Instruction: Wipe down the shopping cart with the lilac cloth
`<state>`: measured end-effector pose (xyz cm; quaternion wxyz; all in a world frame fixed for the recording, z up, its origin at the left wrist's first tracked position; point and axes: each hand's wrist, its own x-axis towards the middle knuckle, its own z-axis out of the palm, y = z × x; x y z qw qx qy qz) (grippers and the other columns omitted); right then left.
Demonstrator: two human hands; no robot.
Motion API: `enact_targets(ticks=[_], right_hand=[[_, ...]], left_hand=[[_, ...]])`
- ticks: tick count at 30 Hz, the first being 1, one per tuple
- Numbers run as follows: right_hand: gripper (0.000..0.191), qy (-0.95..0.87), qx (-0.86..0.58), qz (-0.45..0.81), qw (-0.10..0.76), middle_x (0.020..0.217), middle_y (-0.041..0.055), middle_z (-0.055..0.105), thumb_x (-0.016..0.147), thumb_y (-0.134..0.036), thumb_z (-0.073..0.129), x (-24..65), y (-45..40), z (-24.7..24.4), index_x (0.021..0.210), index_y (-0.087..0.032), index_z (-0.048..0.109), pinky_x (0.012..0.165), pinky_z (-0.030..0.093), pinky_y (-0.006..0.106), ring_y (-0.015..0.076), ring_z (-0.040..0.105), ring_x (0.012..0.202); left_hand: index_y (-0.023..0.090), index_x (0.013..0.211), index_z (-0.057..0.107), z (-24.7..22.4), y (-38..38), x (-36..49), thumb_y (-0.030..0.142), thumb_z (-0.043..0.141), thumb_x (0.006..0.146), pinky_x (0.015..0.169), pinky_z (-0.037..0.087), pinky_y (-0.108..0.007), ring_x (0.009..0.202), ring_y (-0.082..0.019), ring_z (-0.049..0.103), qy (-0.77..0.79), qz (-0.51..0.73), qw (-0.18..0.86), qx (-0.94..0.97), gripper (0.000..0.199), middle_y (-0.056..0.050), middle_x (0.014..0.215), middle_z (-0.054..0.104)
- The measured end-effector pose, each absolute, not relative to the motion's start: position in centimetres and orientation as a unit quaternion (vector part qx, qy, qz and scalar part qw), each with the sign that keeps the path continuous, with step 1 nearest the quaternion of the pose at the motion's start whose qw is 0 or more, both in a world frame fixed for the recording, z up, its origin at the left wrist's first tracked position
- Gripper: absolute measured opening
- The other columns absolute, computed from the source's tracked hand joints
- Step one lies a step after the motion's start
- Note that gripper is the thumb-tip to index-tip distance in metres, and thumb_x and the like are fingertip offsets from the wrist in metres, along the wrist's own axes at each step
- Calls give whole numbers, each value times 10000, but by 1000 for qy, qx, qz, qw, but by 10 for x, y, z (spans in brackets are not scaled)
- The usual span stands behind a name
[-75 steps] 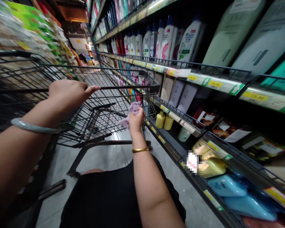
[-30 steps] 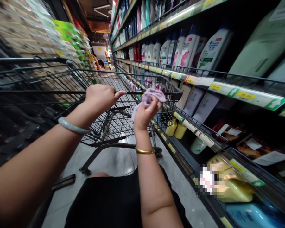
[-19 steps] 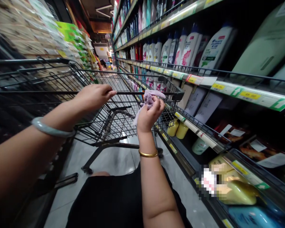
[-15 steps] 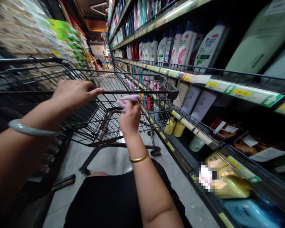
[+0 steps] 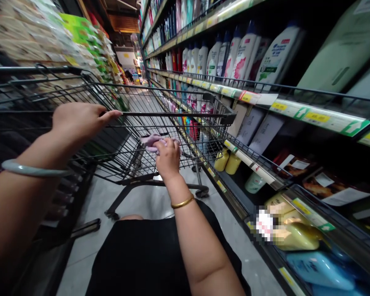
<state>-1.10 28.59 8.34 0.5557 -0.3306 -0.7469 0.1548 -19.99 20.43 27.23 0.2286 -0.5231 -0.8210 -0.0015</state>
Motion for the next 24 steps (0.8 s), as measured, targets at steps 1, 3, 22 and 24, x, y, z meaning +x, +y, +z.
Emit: enact_targets(ticks=[1, 3, 22, 24], right_hand=[[414, -746, -330, 161, 555, 1183, 92, 570, 782, 9, 500, -11, 286, 81, 1000, -239, 750, 1073, 505, 457, 248, 535, 1158], [433, -696, -351, 170, 603, 1184, 89, 551, 759, 28, 481, -6, 292, 78, 992, -225, 744, 1076, 508, 443, 233, 545, 1156], [423, -614, -364, 139, 687, 1153, 84, 525, 772, 10, 473, 13, 315, 68, 1052, -215, 696, 1091, 494, 461, 213, 548, 1119], [418, -584, -379, 164, 699, 1177, 92, 518, 772, 2, 477, 10, 308, 67, 1073, -207, 678, 1118, 483, 465, 213, 551, 1139]], left_hand=[[117, 995, 787, 272, 204, -201, 896, 67, 880, 777, 414, -373, 1013, -354, 679, -820, -5, 227, -525, 1067, -226, 1074, 763], [118, 994, 791, 272, 203, -203, 905, 65, 875, 794, 424, -376, 1023, -356, 682, -819, -7, 226, -528, 1077, -227, 1069, 764], [191, 852, 732, 259, 151, -161, 812, -100, 925, 585, 207, -344, 806, -271, 679, -773, 0, 356, -525, 1041, -114, 803, 696], [192, 863, 731, 257, 144, -156, 801, -57, 950, 584, 198, -345, 790, -271, 676, -770, -6, 368, -521, 1000, -113, 803, 694]])
